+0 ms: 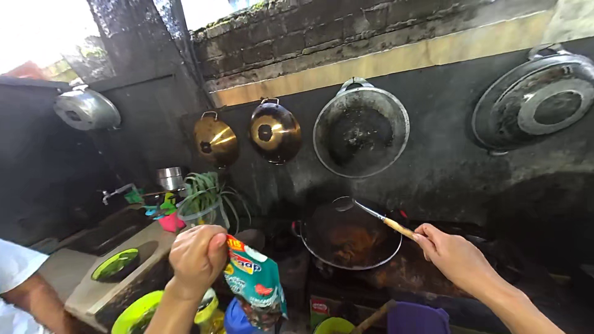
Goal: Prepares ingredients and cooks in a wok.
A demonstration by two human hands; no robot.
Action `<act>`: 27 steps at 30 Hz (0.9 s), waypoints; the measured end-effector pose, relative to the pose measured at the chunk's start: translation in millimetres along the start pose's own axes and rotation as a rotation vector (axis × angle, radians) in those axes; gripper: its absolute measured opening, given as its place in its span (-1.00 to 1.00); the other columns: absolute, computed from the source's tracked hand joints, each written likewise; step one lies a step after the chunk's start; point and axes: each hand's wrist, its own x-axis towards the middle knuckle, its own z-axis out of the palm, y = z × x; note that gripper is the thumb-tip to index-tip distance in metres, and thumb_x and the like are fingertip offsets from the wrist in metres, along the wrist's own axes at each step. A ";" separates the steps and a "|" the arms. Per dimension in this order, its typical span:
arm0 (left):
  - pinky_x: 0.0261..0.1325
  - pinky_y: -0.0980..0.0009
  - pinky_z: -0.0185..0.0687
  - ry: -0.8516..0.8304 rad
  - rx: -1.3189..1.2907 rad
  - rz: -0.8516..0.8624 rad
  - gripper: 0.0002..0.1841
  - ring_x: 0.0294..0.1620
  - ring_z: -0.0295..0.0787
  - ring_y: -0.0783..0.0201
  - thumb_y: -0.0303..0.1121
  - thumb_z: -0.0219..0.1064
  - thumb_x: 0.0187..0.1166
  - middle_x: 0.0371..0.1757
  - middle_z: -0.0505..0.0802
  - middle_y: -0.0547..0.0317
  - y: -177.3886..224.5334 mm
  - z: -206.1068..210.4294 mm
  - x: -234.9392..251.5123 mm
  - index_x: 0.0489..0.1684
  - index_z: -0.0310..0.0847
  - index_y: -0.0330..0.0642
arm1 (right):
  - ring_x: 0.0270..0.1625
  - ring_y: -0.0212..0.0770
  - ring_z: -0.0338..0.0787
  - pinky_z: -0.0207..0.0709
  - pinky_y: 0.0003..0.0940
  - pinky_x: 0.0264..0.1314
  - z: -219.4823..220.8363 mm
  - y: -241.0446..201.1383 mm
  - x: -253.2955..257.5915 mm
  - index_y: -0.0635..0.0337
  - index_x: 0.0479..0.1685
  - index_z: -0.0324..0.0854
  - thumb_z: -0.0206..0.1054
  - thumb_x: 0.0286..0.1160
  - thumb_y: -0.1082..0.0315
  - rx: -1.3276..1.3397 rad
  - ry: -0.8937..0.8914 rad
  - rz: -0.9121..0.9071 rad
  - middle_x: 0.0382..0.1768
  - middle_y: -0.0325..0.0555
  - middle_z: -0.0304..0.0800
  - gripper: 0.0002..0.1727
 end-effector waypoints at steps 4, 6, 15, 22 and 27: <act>-0.38 0.48 0.60 -0.003 -0.047 0.015 -0.48 -0.54 0.67 0.35 -0.07 -0.14 0.93 -0.61 0.66 0.12 -7.8 83.7 15.8 -0.41 0.53 -0.19 | -0.52 -0.49 0.64 0.54 -0.40 -0.47 -30.4 28.2 11.1 -0.17 -0.08 0.71 -0.06 0.72 -0.16 0.210 0.089 -0.147 -0.53 -0.52 0.67 -0.54; -0.40 0.47 0.57 -0.034 -0.063 0.031 -0.48 -0.56 0.64 0.33 -0.07 -0.15 0.93 -0.63 0.63 0.12 -9.6 120.2 22.5 -0.41 0.52 -0.19 | -0.52 -0.56 0.59 0.48 -0.52 -0.50 -49.6 29.8 18.1 -0.22 -0.10 0.72 -0.06 0.72 -0.21 0.257 0.095 -0.214 -0.52 -0.56 0.63 -0.53; -0.52 0.41 0.54 -0.147 -0.131 0.052 -0.49 -0.65 0.63 0.28 -0.15 -0.14 0.93 -0.67 0.65 0.07 -12.9 234.3 33.4 -0.41 0.56 -0.26 | -0.54 -0.60 0.57 0.46 -0.59 -0.52 -51.7 29.7 54.1 -0.25 -0.15 0.71 -0.03 0.75 -0.26 0.273 0.081 -0.302 -0.56 -0.57 0.61 -0.53; -0.55 0.37 0.55 -0.213 -0.112 -0.023 -0.53 -0.66 0.64 0.25 -0.21 -0.11 0.91 -0.67 0.65 0.04 -16.9 263.3 28.7 -0.37 0.57 -0.31 | -0.56 -0.61 0.56 0.41 -0.64 -0.55 -43.1 57.7 60.2 -0.27 -0.14 0.74 0.02 0.72 -0.27 0.362 0.027 -0.234 -0.55 -0.58 0.62 -0.55; -0.61 0.34 0.51 -0.259 -0.101 -0.058 -0.54 -0.71 0.59 0.25 -0.21 -0.08 0.90 -0.70 0.60 0.07 -26.5 267.4 19.8 -0.39 0.56 -0.31 | -0.58 -0.58 0.55 0.40 -0.62 -0.59 -47.1 63.8 57.1 -0.27 -0.10 0.78 0.08 0.71 -0.26 0.466 -0.061 -0.228 -0.56 -0.54 0.63 -0.57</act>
